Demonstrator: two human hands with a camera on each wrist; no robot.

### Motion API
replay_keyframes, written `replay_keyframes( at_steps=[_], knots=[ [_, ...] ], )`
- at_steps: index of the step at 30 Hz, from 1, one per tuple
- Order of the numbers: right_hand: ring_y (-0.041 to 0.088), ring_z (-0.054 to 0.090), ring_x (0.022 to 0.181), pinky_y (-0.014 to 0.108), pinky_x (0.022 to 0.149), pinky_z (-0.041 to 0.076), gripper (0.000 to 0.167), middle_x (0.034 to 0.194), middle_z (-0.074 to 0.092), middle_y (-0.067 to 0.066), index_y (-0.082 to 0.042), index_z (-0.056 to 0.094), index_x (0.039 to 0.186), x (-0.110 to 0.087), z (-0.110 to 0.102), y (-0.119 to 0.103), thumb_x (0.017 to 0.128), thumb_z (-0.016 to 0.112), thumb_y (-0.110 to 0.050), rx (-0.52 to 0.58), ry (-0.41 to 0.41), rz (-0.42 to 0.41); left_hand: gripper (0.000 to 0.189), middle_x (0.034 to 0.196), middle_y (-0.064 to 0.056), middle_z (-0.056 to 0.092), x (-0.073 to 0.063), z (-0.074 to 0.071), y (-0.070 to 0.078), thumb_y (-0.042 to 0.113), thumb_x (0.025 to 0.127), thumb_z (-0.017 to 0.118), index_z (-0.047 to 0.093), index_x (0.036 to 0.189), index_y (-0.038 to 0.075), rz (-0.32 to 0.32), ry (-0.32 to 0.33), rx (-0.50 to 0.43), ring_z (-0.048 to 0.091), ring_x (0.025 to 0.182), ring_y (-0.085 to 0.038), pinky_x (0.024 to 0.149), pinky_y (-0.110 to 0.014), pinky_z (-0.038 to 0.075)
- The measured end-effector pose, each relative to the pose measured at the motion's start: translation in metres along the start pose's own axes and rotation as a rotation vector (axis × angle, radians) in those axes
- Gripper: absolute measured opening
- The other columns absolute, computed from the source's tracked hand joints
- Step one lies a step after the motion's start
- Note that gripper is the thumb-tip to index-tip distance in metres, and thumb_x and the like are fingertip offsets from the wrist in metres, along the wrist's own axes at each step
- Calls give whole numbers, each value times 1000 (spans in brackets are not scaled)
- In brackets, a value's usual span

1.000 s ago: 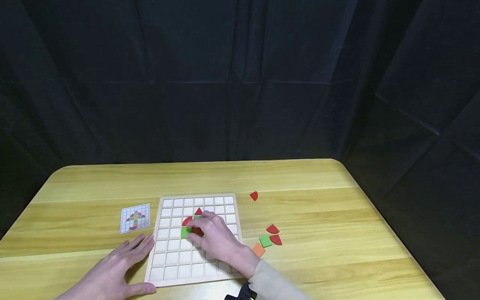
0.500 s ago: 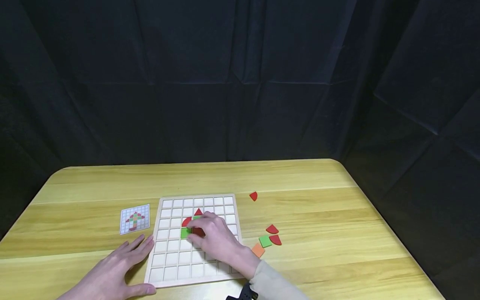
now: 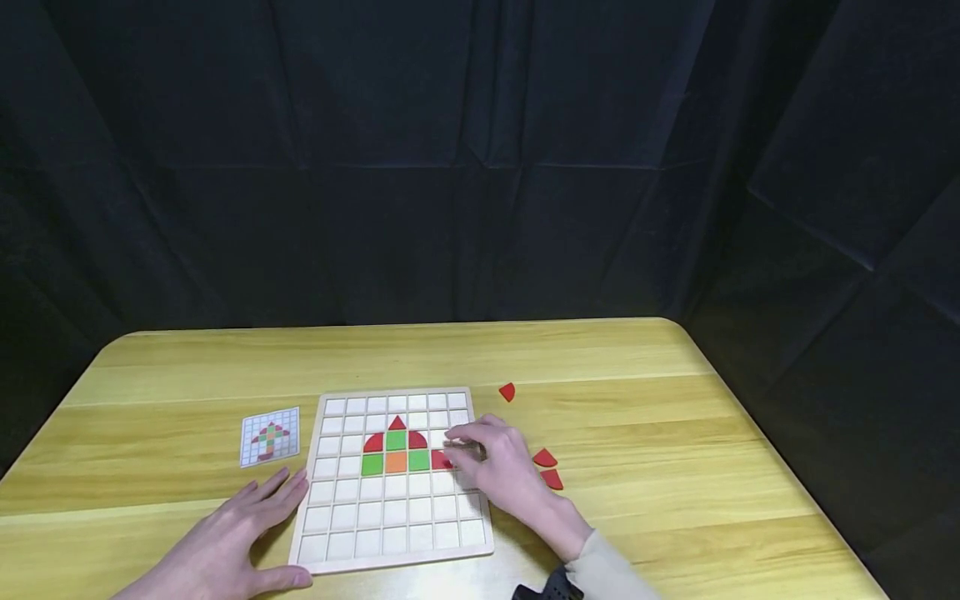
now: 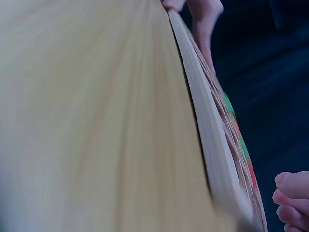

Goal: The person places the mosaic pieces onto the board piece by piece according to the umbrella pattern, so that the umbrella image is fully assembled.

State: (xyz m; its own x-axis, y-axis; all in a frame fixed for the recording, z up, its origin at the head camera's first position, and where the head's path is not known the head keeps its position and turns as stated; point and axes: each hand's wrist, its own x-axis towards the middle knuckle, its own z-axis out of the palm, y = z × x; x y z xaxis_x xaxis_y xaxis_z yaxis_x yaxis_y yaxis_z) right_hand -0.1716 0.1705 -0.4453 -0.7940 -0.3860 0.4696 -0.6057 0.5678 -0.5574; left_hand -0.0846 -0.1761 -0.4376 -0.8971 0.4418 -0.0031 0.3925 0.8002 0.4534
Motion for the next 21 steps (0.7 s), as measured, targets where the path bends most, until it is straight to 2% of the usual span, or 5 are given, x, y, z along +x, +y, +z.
replay_keyframes(
  at_steps=[5,8,10,15,21],
  knots=[
    [9,68,84,29,71,58,22,95,75,-4,-14,79,101,-23,-37,29,80,83,-7,-88,87,59,109,153,-23,43,-1,-1,0,79,73,66,48,147,0,-4,-2,2,42,139,-44,106,-65,38],
    [9,68,85,28,71,58,26,95,75,-5,-16,79,102,-36,-57,46,80,82,-3,-149,129,109,109,153,-23,43,-1,-1,0,79,73,65,48,146,0,-3,-2,5,41,140,-44,106,-66,38],
    [9,69,90,24,76,56,29,96,75,-6,-17,79,103,-44,-69,56,79,81,-1,-193,146,140,110,153,-23,42,-1,-2,0,79,73,65,48,147,0,-8,-9,-2,41,140,-45,106,-66,38],
    [13,69,92,14,78,52,36,99,75,-4,-15,78,106,-56,-83,72,79,78,8,-205,114,159,110,154,-23,41,-2,-3,0,80,73,65,47,148,2,-24,-22,-3,43,137,-48,107,-66,38],
    [10,69,94,18,81,55,41,104,74,-6,-18,76,113,-59,-85,74,80,77,7,-147,37,170,110,154,-22,41,-1,-1,1,81,71,65,47,148,4,-47,-36,-9,41,138,-48,107,-66,38]
  ],
)
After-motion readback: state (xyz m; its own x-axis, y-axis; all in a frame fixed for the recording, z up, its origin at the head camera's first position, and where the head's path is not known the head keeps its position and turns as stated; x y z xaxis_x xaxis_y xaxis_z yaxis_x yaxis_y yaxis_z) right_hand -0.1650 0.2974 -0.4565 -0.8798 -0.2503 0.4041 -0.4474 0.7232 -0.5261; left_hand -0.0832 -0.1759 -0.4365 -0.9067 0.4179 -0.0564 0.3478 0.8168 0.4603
